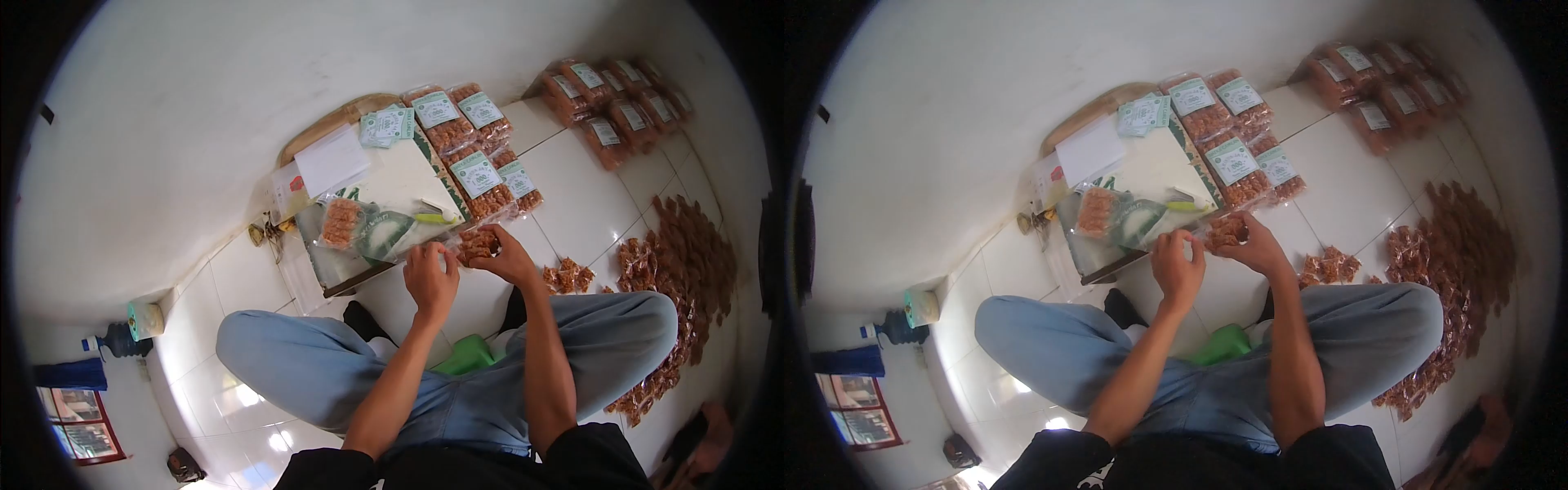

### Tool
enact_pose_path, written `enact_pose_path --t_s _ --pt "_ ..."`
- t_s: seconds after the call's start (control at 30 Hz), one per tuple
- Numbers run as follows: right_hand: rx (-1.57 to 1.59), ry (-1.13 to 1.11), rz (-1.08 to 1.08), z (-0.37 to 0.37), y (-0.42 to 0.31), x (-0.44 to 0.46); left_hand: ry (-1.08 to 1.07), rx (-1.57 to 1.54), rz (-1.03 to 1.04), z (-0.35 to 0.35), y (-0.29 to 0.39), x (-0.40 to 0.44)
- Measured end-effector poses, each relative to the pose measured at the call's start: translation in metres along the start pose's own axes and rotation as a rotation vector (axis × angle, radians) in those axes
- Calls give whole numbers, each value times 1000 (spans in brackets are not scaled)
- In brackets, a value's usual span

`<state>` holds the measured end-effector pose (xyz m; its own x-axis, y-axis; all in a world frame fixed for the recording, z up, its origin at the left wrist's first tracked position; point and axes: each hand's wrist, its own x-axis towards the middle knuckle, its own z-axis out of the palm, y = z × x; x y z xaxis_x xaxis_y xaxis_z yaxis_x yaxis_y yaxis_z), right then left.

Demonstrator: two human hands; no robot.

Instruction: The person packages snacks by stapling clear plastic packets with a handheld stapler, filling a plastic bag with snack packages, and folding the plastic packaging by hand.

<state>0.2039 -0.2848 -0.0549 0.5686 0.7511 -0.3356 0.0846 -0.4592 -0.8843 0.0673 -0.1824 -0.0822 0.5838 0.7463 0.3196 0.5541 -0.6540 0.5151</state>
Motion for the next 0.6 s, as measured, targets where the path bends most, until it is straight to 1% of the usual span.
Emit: enact_pose_path --t_s 0.03,0.1,0.13,0.2,0.33,0.4,0.43,0.5,0.53,0.6 --pt "-1 -7 -2 2 3 1 57 -61 9 -3 -2 -3" --pt "-19 -147 53 4 7 -1 71 -97 -28 -10 -5 -9" --pt "-21 -152 54 5 4 -5 79 -136 -60 -14 -7 -12" --pt "38 -258 107 5 -5 -14 100 -171 -86 -19 -10 -17" --pt "116 -310 79 15 6 -15 119 -225 -116 -27 -16 -27" --pt "349 -175 33 25 7 -17 123 -246 -122 -27 -18 -33" --pt "344 -177 34 30 13 -14 128 -263 -125 -26 -20 -35" --pt "278 -51 -19 41 24 -8 134 -291 -132 -25 -21 -39" --pt "271 -55 -21 44 25 -8 140 -317 -133 -24 -21 -41" --pt "417 56 145 56 25 -10 114 -332 -144 -25 -21 -45"
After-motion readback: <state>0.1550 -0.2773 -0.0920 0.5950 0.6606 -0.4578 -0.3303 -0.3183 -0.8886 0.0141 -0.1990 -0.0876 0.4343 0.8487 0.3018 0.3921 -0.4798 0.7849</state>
